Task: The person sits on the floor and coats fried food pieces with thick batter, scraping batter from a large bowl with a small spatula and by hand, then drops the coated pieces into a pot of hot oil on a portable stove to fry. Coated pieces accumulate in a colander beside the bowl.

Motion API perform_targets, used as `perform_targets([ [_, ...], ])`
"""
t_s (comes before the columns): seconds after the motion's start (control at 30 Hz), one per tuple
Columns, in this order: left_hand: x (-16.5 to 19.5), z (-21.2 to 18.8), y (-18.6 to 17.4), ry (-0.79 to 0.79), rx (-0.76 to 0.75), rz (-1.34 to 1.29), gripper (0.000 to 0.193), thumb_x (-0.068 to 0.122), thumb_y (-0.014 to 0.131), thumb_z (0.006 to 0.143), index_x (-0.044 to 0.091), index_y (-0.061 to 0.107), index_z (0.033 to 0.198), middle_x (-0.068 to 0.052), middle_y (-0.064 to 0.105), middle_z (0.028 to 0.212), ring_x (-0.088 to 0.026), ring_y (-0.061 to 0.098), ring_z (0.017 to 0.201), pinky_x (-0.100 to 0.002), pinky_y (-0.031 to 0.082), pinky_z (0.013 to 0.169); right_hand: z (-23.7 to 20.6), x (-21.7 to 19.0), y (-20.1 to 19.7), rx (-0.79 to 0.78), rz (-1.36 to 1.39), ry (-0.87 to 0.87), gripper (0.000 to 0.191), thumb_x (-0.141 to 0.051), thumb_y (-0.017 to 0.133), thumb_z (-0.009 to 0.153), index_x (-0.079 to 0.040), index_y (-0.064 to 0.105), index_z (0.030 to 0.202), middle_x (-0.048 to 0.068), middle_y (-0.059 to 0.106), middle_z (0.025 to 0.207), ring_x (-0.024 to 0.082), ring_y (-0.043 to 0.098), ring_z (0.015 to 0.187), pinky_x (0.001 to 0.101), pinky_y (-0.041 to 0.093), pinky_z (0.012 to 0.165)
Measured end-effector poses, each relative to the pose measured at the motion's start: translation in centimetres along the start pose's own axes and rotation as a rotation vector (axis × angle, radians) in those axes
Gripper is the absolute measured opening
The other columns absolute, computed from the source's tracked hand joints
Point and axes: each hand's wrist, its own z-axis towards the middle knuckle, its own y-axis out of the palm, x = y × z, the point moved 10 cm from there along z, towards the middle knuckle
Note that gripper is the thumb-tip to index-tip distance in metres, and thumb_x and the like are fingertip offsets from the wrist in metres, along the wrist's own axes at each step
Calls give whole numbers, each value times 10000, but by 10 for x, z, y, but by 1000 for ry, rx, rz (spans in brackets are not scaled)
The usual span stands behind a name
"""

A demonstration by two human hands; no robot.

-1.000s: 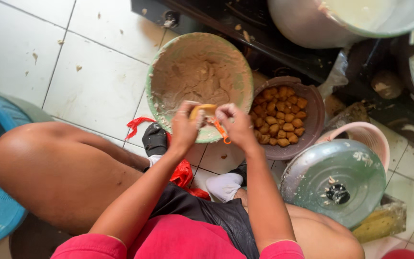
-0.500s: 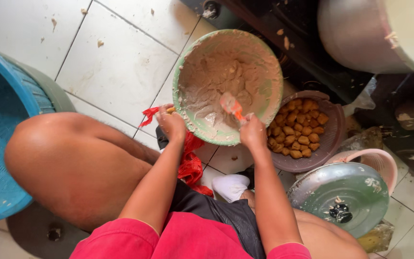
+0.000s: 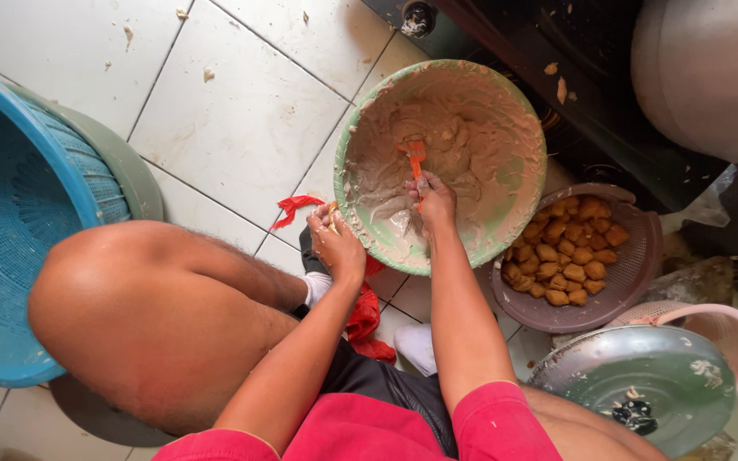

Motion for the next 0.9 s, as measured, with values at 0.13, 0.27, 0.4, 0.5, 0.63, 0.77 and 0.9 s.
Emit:
perform_targets([
  [0.13, -8, 7, -1, -26, 54, 8, 202, 95, 633, 968, 18, 585, 1149, -173, 714, 1037, -316, 708, 933, -423, 529, 849, 0, -5, 9, -82, 111, -63, 251, -166, 621, 1027, -64, 701, 1242, 5, 723, 936, 46, 580, 709, 209, 433, 600],
  [0.27, -7, 19, -16, -72, 193, -225, 140, 87, 605, 1003, 23, 569, 1121, -114, 706, 1049, -218, 711, 914, -346, 566, 813, -14, -24, 6, -194, 164, -174, 224, -179, 614, 1061, -56, 690, 1232, 22, 709, 959, 60, 598, 746, 207, 448, 635],
  [0.4, 27, 29, -5, -46, 79, -209, 161, 111, 667, 1001, 14, 605, 1115, -113, 702, 1024, -174, 679, 764, -303, 565, 673, -48, -59, -17, -278, 187, -241, 169, -170, 598, 1028, -92, 573, 1176, 43, 720, 1009, 89, 662, 784, 227, 483, 625],
  [0.5, 61, 21, 30, -79, -175, -411, 184, 125, 651, 991, 24, 606, 1138, -96, 703, 1029, -128, 702, 799, -264, 603, 668, -96, -97, -44, -355, 212, -377, 147, -146, 610, 1044, -115, 511, 1148, 46, 661, 897, 61, 471, 595, 208, 358, 522],
  [0.63, 112, -22, 64, -134, -471, -736, 214, 126, 662, 974, -4, 602, 1133, -95, 693, 1051, -126, 707, 814, -266, 628, 682, -165, -113, -81, -334, 138, -439, 112, -153, 577, 1066, -122, 506, 1147, 6, 576, 845, 45, 452, 622, 205, 358, 542],
  [0.77, 153, -80, 64, -38, -629, -622, 227, 102, 694, 990, -48, 628, 1147, -206, 737, 1022, -170, 687, 762, -271, 538, 659, -212, -111, -105, -240, 146, -490, 139, -190, 566, 1052, -126, 520, 1167, -14, 567, 854, 40, 477, 667, 197, 373, 568],
  [0.9, 188, -134, 49, 147, -805, -657, 351, 73, 688, 979, -49, 569, 1287, -214, 713, 1216, -146, 687, 1012, -257, 559, 850, -236, -106, -117, -117, 68, -520, 292, -303, 496, 1111, -72, 645, 1209, -57, 525, 862, 14, 432, 725, 164, 346, 634],
])
